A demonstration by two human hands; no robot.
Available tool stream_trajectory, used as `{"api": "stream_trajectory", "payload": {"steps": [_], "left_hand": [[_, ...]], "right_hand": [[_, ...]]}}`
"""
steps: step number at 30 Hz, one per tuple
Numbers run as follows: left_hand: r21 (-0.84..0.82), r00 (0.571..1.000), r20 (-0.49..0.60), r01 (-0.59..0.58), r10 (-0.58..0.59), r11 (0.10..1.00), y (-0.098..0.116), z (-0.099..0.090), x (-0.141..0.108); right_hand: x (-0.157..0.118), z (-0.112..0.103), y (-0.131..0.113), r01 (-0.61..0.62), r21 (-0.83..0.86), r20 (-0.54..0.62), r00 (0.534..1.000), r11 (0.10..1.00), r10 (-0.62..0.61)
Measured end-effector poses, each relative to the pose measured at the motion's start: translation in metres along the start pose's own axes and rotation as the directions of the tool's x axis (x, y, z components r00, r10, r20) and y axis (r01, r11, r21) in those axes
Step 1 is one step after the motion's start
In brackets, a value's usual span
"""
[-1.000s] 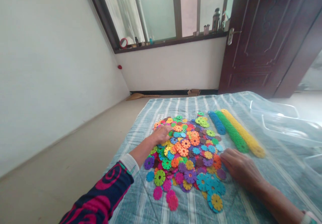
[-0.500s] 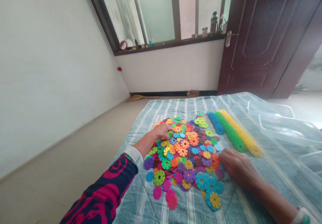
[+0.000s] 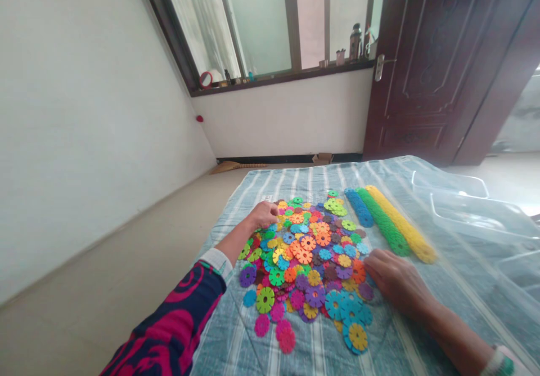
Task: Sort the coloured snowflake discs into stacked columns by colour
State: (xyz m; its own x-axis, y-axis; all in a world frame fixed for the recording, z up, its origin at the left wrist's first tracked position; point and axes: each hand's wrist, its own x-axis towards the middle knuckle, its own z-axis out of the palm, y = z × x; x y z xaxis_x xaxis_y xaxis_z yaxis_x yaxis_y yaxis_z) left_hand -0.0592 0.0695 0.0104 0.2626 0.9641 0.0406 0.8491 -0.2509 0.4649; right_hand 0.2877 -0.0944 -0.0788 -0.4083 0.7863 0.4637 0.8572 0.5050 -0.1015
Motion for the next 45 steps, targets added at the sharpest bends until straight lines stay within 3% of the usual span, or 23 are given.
{"api": "stream_trajectory", "payload": {"steps": [4, 7, 10, 14, 19, 25, 29, 32, 36, 39, 45], "left_hand": [[-0.138, 0.987, -0.145, 0.054, -0.074, 0.989, 0.001, -0.010, -0.007], [-0.243, 0.980, -0.173, 0.051, -0.095, 0.969, 0.014, -0.006, -0.020], [-0.324, 0.991, -0.122, 0.014, -0.057, 0.946, 0.040, 0.012, -0.039], [-0.433, 0.998, 0.001, -0.054, 0.060, 0.900, 0.087, 0.049, -0.068], [-0.562, 0.984, 0.082, -0.083, 0.155, 0.823, 0.136, 0.083, -0.092], [-0.540, 0.986, -0.012, -0.144, 0.164, 0.829, 0.148, 0.102, -0.093], [-0.503, 0.977, -0.074, -0.210, 0.201, 0.838, 0.147, 0.107, -0.096], [-0.484, 0.970, -0.086, -0.240, 0.228, 0.841, 0.148, 0.106, -0.100], [-0.456, 0.960, -0.069, -0.272, 0.271, 0.847, 0.151, 0.104, -0.102], [-0.443, 0.951, -0.062, -0.298, 0.302, 0.846, 0.151, 0.106, -0.103], [-0.406, 0.939, -0.088, -0.339, 0.333, 0.849, 0.148, 0.111, -0.104]], "right_hand": [[0.001, 0.001, 0.001, 0.002, 0.001, -0.007, 1.000, 1.000, -0.002], [0.000, 0.001, 0.001, 0.001, 0.026, -0.043, 0.999, 1.000, 0.000], [0.001, 0.001, -0.001, -0.016, 0.100, -0.121, 0.992, 0.995, 0.028], [0.004, -0.004, -0.011, -0.063, 0.296, -0.193, 0.973, 0.953, 0.124], [0.015, -0.018, -0.025, -0.175, 0.576, -0.110, 0.951, 0.799, 0.288], [0.028, -0.035, -0.018, -0.257, 0.601, 0.066, 0.960, 0.756, 0.273], [0.027, -0.064, 0.016, -0.353, 0.451, 0.184, 0.936, 0.820, 0.301], [0.021, -0.089, 0.049, -0.468, 0.122, 0.253, 0.868, 0.875, 0.428], [0.011, -0.105, 0.078, -0.534, -0.238, 0.278, 0.763, 0.812, 0.583], [0.006, -0.102, 0.086, -0.546, -0.288, 0.296, 0.730, 0.787, 0.615], [0.006, -0.085, 0.088, -0.603, -0.236, 0.345, 0.681, 0.762, 0.646]]}}
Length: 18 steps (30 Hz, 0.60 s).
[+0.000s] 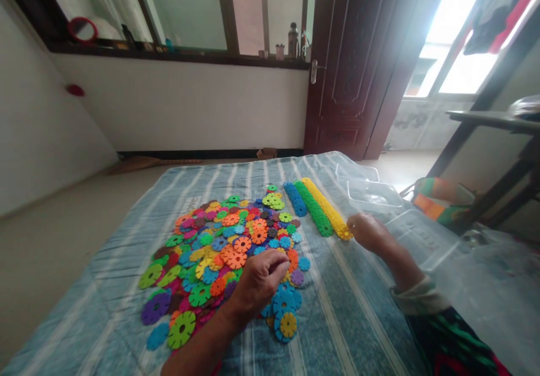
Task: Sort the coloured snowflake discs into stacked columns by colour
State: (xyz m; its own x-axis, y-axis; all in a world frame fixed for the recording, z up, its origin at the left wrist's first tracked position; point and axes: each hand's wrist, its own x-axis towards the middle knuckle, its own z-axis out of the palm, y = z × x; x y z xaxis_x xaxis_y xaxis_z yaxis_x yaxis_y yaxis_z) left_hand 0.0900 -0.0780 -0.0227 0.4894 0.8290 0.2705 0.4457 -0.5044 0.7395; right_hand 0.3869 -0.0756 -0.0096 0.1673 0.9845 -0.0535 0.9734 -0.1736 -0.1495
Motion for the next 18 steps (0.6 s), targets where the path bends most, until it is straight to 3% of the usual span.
{"api": "stream_trajectory", "payload": {"steps": [9, 18], "left_hand": [[-0.019, 1.000, -0.025, -0.016, 0.016, 1.000, -0.005, 0.002, 0.000], [0.113, 0.990, -0.025, -0.133, 0.136, 0.985, -0.005, 0.011, -0.010]], "right_hand": [[0.005, 0.011, 0.005, -0.043, 0.040, -0.055, 0.997, 0.998, 0.045], [0.012, 0.041, 0.022, 0.009, 0.070, -0.077, 0.997, 0.998, -0.004]]}}
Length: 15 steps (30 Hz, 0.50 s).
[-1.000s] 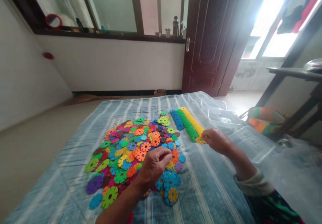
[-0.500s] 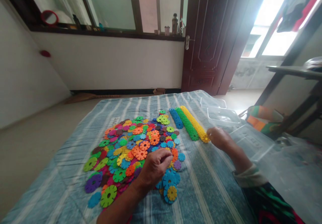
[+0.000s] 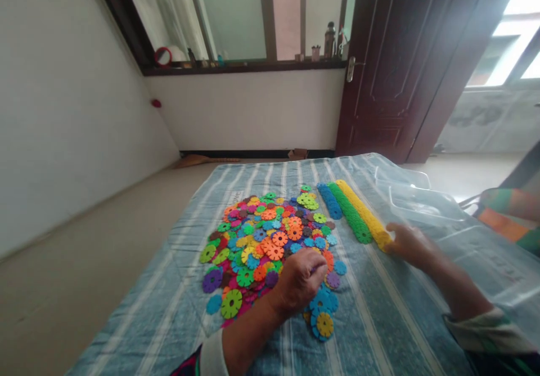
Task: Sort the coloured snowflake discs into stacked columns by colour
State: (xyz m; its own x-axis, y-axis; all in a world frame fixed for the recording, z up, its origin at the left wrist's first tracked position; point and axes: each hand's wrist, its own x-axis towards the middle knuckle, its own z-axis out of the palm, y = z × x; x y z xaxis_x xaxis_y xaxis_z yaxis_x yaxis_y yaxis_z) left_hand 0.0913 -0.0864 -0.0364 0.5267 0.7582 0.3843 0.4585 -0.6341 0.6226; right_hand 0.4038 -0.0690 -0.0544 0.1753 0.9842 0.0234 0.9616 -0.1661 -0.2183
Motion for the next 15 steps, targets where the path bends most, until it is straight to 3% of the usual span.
{"api": "stream_trajectory", "payload": {"steps": [4, 15], "left_hand": [[0.026, 0.998, -0.045, -0.046, 0.047, 0.999, -0.0022, 0.0031, -0.0019], [0.105, 0.993, -0.023, -0.109, 0.112, 0.988, -0.0076, 0.0063, -0.0036]], "right_hand": [[0.0000, 0.0021, 0.0028, -0.016, 0.009, 0.034, 0.999, 1.000, 0.015], [-0.0018, 0.0010, 0.0052, -0.017, 0.009, 0.018, 1.000, 1.000, 0.017]]}}
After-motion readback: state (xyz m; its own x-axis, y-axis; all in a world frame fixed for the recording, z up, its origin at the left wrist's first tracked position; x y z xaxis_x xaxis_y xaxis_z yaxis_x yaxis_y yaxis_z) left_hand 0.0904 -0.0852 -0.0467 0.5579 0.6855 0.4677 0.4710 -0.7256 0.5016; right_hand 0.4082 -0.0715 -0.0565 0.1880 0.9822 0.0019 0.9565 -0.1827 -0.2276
